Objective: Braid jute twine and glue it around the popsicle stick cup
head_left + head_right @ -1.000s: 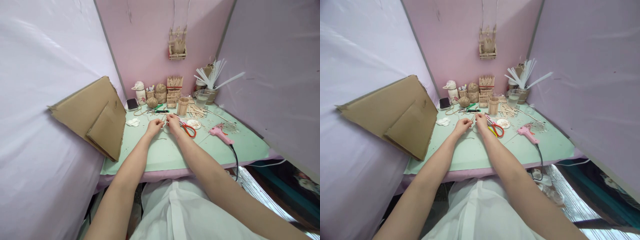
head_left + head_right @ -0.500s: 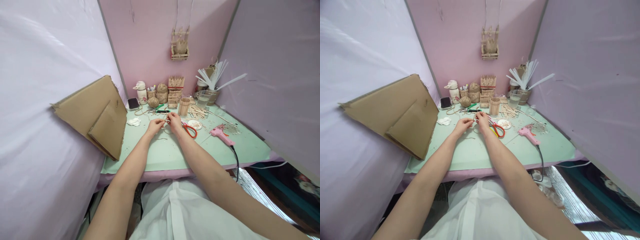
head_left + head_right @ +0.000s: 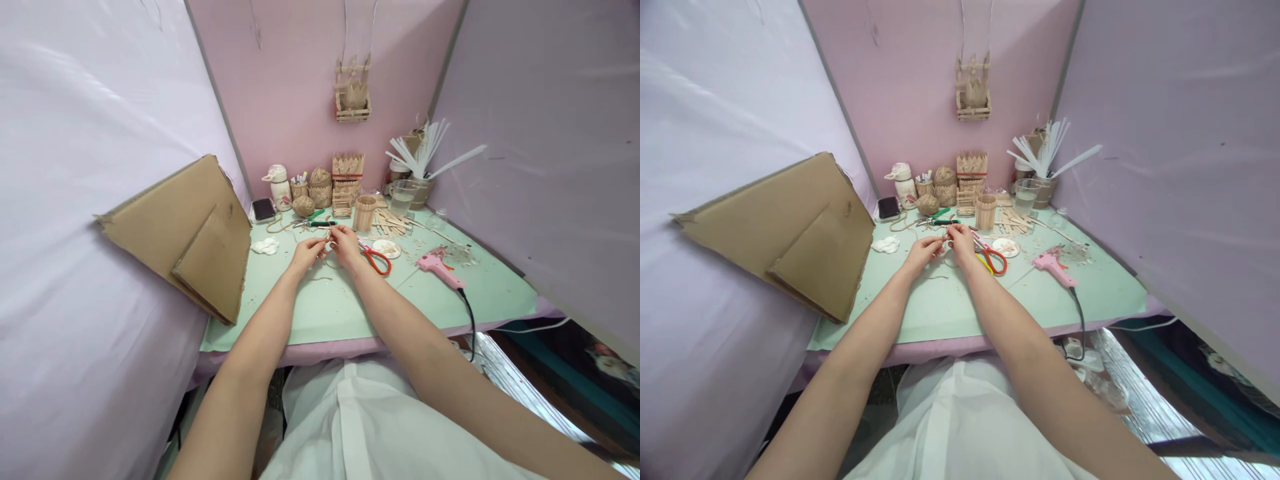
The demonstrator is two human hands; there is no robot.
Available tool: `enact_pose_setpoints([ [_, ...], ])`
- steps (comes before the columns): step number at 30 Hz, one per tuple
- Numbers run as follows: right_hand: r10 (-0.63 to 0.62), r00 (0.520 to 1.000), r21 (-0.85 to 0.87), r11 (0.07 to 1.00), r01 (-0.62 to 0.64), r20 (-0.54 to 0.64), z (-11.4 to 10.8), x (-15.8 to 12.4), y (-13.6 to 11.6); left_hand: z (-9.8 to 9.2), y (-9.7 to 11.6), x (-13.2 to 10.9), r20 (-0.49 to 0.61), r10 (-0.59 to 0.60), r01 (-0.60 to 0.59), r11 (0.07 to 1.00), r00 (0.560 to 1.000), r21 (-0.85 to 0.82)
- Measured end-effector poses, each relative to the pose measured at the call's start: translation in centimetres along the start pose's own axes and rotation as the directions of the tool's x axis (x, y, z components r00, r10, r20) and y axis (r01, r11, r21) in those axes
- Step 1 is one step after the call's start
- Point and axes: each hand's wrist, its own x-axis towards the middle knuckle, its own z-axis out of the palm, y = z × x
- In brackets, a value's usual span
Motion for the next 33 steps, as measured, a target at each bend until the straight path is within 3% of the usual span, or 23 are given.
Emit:
enact_pose_setpoints([
  [14,0.015,0.999,-0.016,1.0,-0.015,0.035,0.2,0.1,0.2,-0.2,-0.3,0.2,0.007,-0.011,0.012,0.998,1.0,-0.063],
  [24,0.011,0.997,-0.315,0.949,0.014,0.076,0.1,0.2,1.1,-0.1,-0.4,0.4,-0.07,0.09,-0.092,0.995,0.994,-0.033],
  [28,0.01,0.99,-0.279,0.96,0.03,0.143,0.0,0.2,1.2,0.0,-0.2,0.3,-0.058,0.072,-0.075,0.996,0.996,-0.042],
  [33,-0.008,0.99,-0.219,0.975,0.04,0.144,0.0,-0.2,0.8,0.0,0.0,0.2,-0.043,0.049,-0.052,0.997,0.998,-0.06],
])
